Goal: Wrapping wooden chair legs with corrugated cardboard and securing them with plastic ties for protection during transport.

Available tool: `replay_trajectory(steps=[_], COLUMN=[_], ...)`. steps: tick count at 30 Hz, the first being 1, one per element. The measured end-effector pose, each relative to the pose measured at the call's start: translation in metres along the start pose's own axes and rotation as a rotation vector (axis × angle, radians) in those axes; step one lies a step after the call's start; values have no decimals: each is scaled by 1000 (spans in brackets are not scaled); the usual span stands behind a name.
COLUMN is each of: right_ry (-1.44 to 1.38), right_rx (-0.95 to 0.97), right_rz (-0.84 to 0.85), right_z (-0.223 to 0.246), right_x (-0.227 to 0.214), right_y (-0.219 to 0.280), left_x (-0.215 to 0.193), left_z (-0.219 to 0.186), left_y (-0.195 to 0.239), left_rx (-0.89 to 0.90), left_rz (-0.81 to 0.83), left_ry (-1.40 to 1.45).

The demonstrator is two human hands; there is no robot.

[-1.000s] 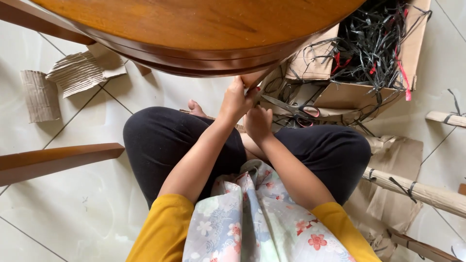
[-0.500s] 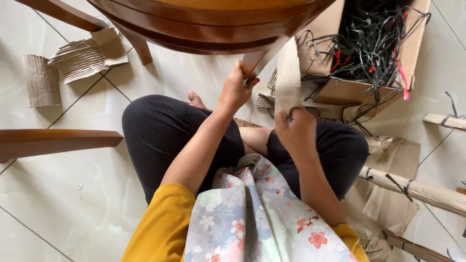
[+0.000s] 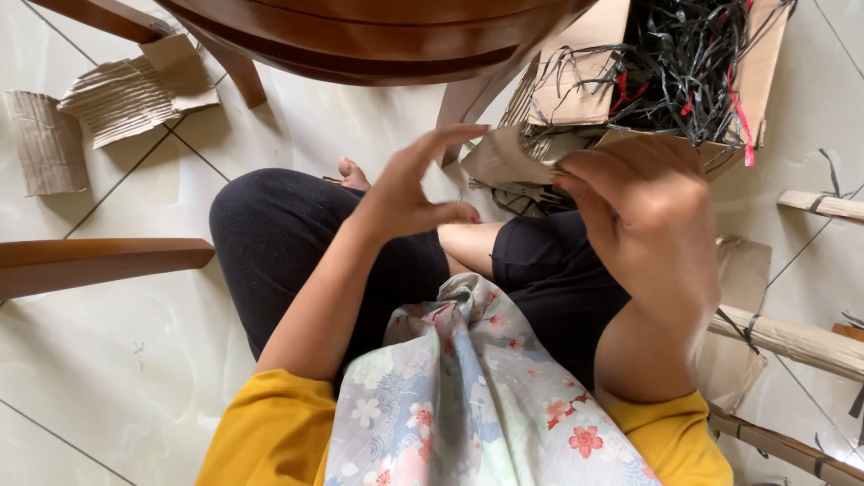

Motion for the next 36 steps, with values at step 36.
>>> replay_trajectory(steps=[36], right_ry=[-795], right_rx=[758], right_rz=[-103], right_z=[-122], right_x=[246], right_y=[45], left_x=[-5], left_z=[70], left_y=[-4], left_rx=[-411], left_rz=[-201], left_ry=[-401])
Point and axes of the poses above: each hand's wrist, its own y-axis away from the middle knuckle, its own x-axis out of the palm, z = x × y, the point moved 1 cm from there along -y, towards the middle knuckle, and after that the axes turned 7 degrees about -z, right-handed, at the moved point
